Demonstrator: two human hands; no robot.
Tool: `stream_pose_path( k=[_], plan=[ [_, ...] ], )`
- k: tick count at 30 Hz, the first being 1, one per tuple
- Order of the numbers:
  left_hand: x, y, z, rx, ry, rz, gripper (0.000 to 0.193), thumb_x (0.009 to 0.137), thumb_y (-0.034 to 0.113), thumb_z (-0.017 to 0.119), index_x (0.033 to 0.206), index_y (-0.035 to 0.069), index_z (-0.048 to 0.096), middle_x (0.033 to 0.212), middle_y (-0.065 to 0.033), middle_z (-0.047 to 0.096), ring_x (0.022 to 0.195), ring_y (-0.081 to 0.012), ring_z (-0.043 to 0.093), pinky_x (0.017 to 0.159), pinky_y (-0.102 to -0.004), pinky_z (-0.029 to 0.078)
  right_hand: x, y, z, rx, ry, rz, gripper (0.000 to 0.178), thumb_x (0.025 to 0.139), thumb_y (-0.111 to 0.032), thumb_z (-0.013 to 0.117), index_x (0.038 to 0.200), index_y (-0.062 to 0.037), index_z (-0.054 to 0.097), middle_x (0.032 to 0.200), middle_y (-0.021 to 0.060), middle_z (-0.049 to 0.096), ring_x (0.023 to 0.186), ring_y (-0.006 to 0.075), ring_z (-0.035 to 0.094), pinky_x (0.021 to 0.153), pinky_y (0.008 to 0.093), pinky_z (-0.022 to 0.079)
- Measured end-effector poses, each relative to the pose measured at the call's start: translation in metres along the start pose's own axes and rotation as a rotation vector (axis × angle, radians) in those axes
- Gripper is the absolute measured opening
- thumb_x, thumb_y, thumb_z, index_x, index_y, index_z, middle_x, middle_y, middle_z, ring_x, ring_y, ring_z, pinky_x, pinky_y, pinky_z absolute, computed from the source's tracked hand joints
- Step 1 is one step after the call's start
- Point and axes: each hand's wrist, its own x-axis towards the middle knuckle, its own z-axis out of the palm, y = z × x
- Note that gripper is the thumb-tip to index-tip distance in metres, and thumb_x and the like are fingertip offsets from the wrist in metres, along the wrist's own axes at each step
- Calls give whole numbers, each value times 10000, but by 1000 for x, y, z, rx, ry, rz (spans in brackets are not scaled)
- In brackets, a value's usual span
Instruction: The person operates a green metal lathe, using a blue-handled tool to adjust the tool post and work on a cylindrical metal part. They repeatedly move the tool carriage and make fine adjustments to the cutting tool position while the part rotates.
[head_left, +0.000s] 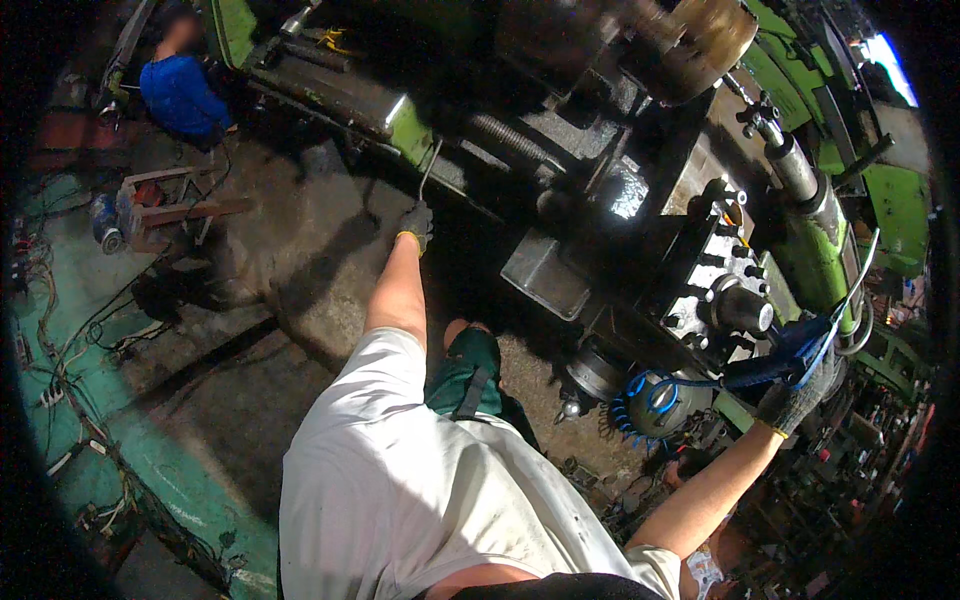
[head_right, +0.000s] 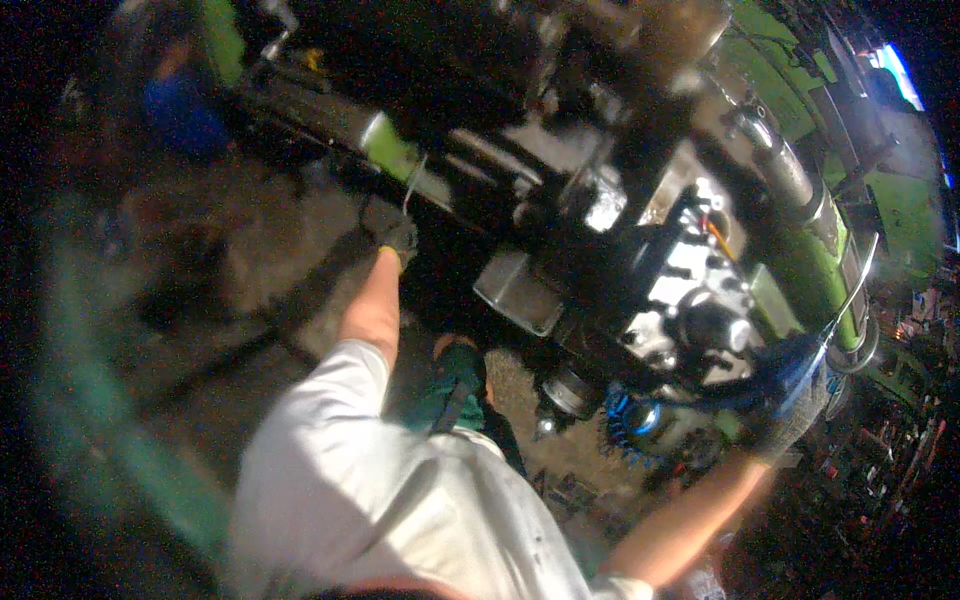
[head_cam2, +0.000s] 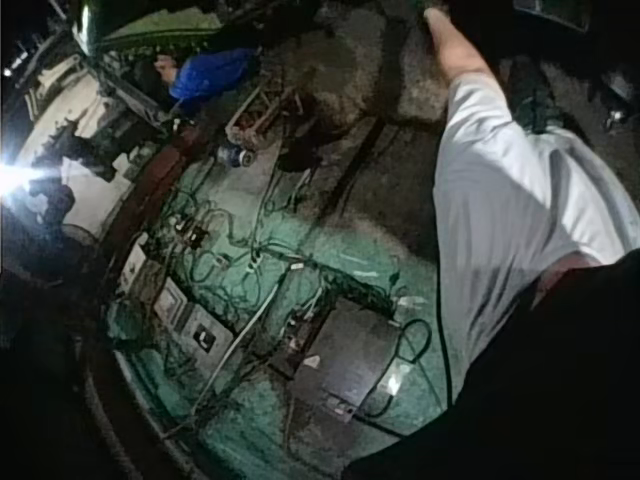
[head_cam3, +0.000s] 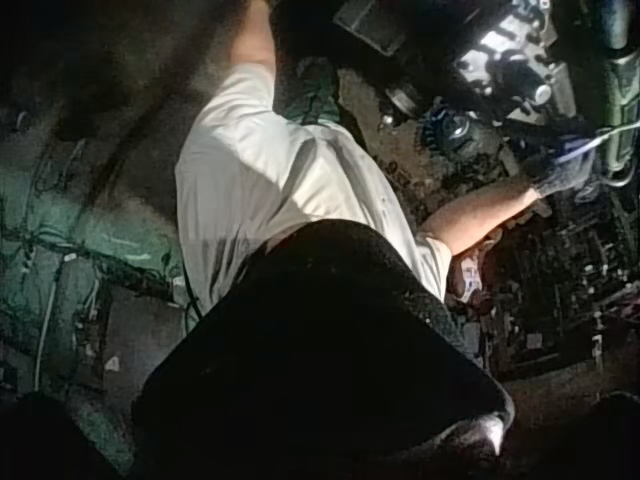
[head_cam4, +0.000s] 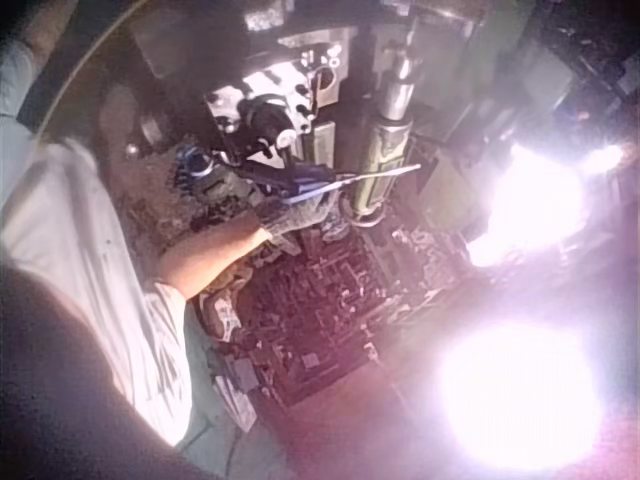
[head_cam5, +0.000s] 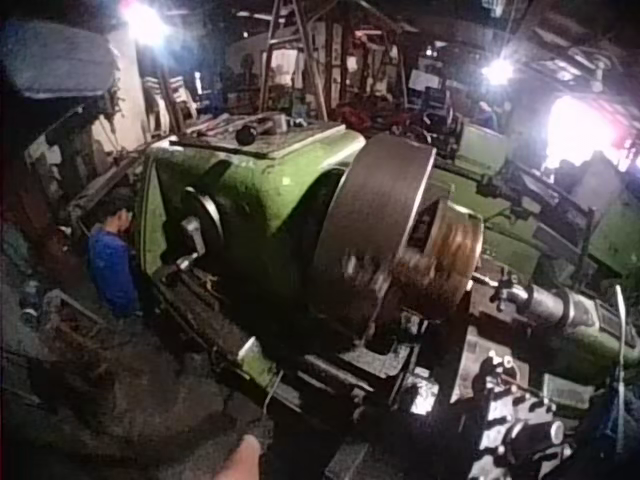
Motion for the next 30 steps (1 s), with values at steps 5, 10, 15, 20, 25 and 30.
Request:
stream_pose_path(
  k=[5,10,15,20,25,30],
  plan=[
    [2,2,3,-37,-30,-30,364,1035,517,406,1258,291,585,1289,-21,610,1201,-289,523,1015,-538,375,-1,39,1,-90,29,-151,335,844,-261,744,1054,-3,702,1034,139,710,957,316,663,901,427,527],
    [-10,6,9,58,50,30,297,1031,479,434,1190,286,593,1227,-1,619,1145,-254,538,971,-516,387,-1,22,-1,49,-5,-122,366,938,-303,666,1118,13,696,1047,125,713,965,283,672,891,405,538],
    [-19,9,5,242,163,131,188,1014,414,512,1075,268,614,1082,31,638,1004,-187,574,859,-472,432,-7,8,8,602,90,266,457,988,-333,607,1240,46,648,1055,106,708,905,202,663,821,337,562],
    [2,-3,-5,74,78,205,245,996,436,597,874,227,632,784,46,602,693,-145,542,653,-418,426,0,23,13,496,99,222,425,991,-293,599,1243,45,649,1046,113,711,876,191,669,783,333,567],
    [-112,31,72,173,314,356,315,971,485,639,819,209,643,696,29,592,596,-137,505,550,-345,393,-2,-2,13,645,131,363,355,969,-230,592,1192,36,666,961,115,715,824,205,672,752,338,558],
    [-123,53,73,343,333,382,453,914,581,676,1051,150,698,843,-22,681,730,-164,595,672,-407,479,0,-14,13,789,88,367,367,952,-168,590,1246,43,645,1059,135,716,905,221,693,815,333,578]
  ],
)
